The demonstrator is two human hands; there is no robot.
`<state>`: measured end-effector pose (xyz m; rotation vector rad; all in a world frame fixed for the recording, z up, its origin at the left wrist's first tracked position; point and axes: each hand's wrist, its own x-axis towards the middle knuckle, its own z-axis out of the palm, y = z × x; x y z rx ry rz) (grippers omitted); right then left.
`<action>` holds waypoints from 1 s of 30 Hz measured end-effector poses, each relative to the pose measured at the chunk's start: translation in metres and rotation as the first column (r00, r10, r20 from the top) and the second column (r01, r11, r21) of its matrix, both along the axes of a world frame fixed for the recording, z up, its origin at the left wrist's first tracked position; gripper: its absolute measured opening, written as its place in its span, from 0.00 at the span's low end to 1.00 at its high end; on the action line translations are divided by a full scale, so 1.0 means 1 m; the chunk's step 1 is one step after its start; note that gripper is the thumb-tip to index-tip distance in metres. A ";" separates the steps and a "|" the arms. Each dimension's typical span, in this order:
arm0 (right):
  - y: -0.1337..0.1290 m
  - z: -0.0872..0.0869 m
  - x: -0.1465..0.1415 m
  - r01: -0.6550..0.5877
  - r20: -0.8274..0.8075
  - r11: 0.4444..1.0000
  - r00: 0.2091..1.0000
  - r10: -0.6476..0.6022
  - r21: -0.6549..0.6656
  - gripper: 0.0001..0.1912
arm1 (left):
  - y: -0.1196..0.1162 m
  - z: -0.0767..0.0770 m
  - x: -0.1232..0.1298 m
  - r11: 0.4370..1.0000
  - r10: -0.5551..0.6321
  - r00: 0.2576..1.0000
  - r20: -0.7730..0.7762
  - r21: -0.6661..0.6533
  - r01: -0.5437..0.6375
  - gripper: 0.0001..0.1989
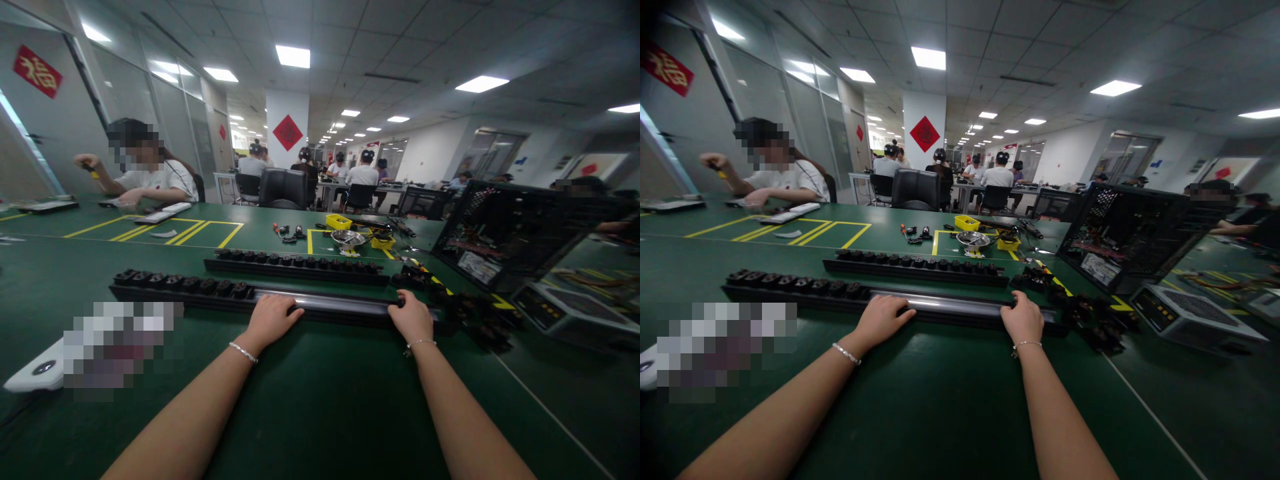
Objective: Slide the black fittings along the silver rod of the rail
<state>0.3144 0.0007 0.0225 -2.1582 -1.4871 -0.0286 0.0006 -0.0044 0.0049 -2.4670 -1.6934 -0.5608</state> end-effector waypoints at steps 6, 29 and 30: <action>0.000 -0.001 0.001 -0.002 -0.009 1.000 1.000 0.002 0.005 0.23 | 0.000 0.000 0.000 1.000 -0.001 1.000 0.006 0.005 0.001 0.19; 0.002 0.000 0.007 0.018 0.012 0.999 1.000 -0.018 -0.033 0.22 | 0.001 0.001 0.000 1.000 0.016 1.000 0.016 -0.016 -0.015 0.19; 0.002 0.000 0.008 0.019 0.012 0.999 1.000 -0.019 -0.036 0.23 | 0.001 0.001 0.000 1.000 0.017 1.000 0.014 -0.019 -0.017 0.19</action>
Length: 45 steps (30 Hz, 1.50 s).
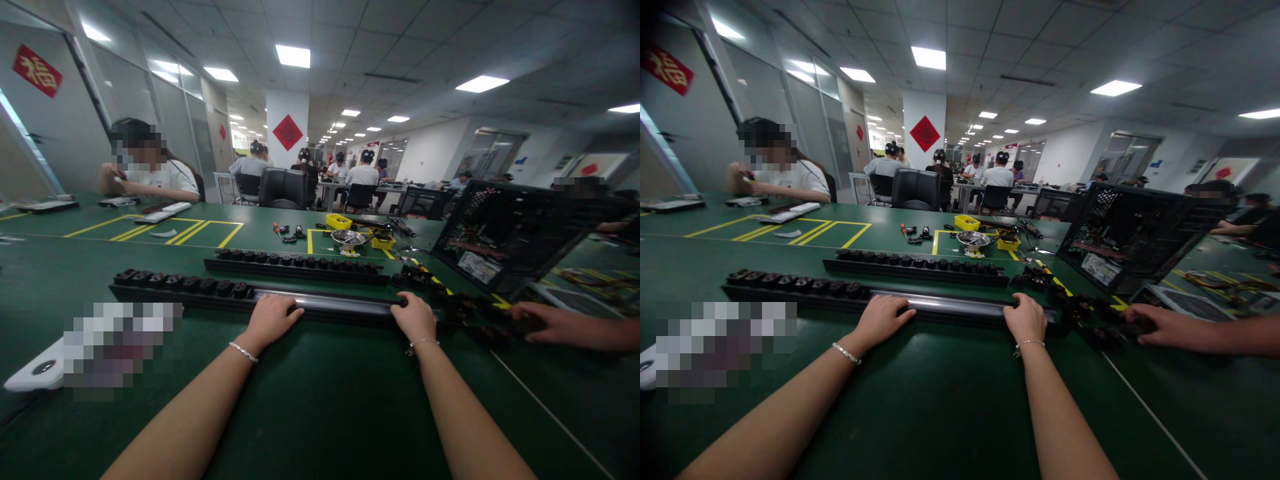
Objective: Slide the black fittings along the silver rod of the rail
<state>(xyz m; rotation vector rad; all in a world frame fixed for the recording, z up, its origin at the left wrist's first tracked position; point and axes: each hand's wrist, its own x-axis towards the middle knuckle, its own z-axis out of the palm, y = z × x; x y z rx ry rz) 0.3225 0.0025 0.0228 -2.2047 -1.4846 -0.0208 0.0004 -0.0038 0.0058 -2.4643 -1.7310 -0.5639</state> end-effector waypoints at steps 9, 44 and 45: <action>0.001 0.000 0.006 0.009 -0.010 1.000 1.000 -0.009 0.006 0.24 | 0.000 -0.001 0.000 1.000 -0.008 1.000 -0.026 0.020 0.009 0.19; -0.001 0.003 0.019 0.057 -0.021 0.998 0.998 -0.058 -0.032 0.25 | 0.001 -0.003 0.001 0.999 -0.025 1.000 -0.011 0.035 0.026 0.19; -0.001 0.003 0.020 0.055 -0.026 0.998 0.998 -0.056 -0.033 0.25 | 0.001 -0.003 0.001 0.999 -0.025 1.000 -0.009 0.032 0.025 0.19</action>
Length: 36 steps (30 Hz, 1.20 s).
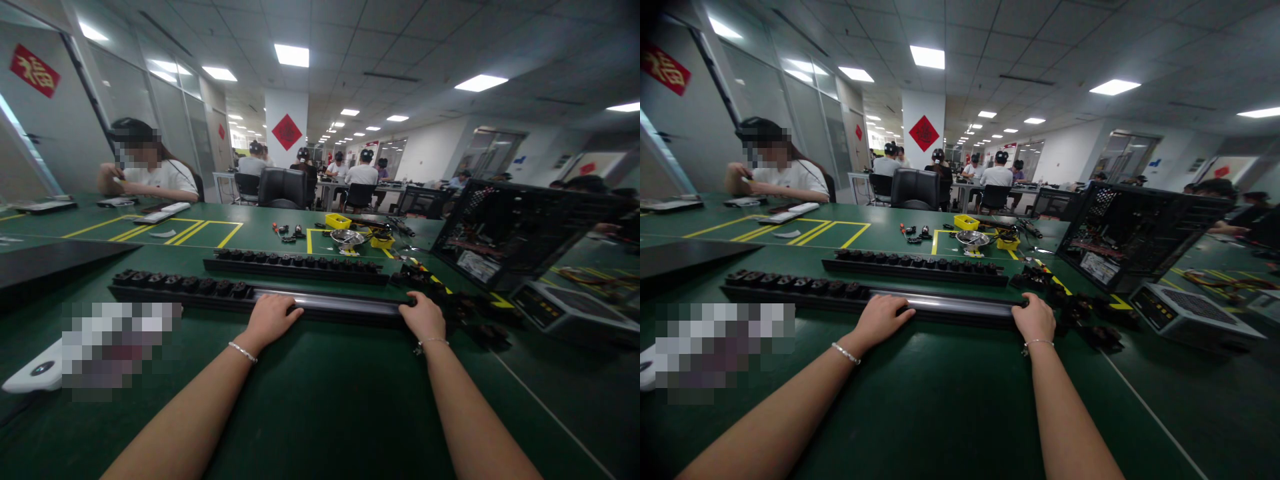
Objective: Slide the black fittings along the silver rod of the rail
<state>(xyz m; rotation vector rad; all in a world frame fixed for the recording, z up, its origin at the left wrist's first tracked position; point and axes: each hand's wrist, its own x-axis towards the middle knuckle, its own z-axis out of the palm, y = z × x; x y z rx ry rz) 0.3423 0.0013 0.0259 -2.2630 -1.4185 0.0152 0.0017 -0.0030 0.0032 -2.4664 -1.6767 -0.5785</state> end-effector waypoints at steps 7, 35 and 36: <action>0.001 -0.001 0.006 0.005 -0.019 1.000 1.000 -0.005 -0.004 0.25 | -0.001 0.001 -0.001 1.000 0.003 1.000 -0.002 -0.006 -0.003 0.19; 0.002 -0.003 0.023 0.068 0.006 0.997 0.998 -0.068 -0.038 0.25 | 0.000 0.001 -0.002 1.000 0.009 1.000 0.014 -0.015 -0.008 0.19; 0.002 -0.003 0.024 0.071 -0.003 0.997 0.997 -0.071 -0.037 0.25 | 0.000 0.001 -0.002 1.000 0.010 1.000 0.016 -0.019 -0.010 0.19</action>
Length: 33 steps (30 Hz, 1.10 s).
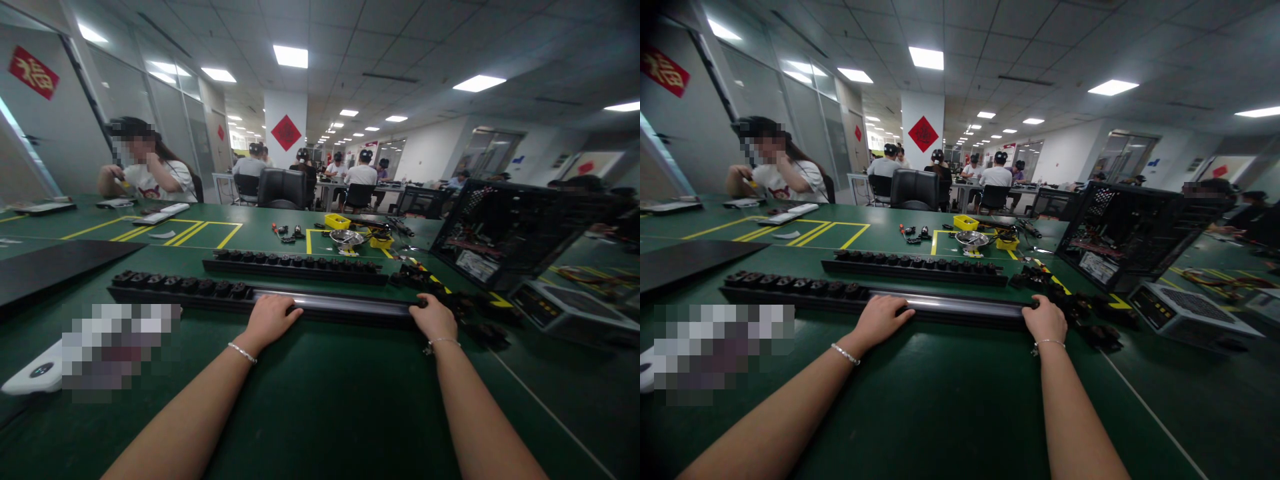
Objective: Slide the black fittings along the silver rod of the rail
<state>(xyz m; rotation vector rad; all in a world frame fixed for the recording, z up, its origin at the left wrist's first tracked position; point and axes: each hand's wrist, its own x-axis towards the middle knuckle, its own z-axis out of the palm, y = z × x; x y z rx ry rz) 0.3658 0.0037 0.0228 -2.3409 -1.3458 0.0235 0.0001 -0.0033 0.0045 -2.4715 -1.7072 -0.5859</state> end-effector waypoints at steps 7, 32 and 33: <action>-0.003 0.003 0.000 0.006 -0.009 1.000 1.000 -0.006 -0.009 0.25 | -0.001 0.002 0.000 1.000 -0.002 0.999 -0.040 0.001 0.002 0.19; 0.001 -0.003 0.011 0.038 0.022 0.999 0.999 -0.038 0.019 0.25 | 0.000 0.000 -0.001 1.000 -0.011 1.000 -0.009 -0.008 0.011 0.19; 0.000 -0.002 0.010 0.044 0.033 0.999 0.998 -0.044 0.010 0.26 | 0.000 0.000 -0.001 1.000 -0.014 1.000 -0.005 -0.006 0.014 0.19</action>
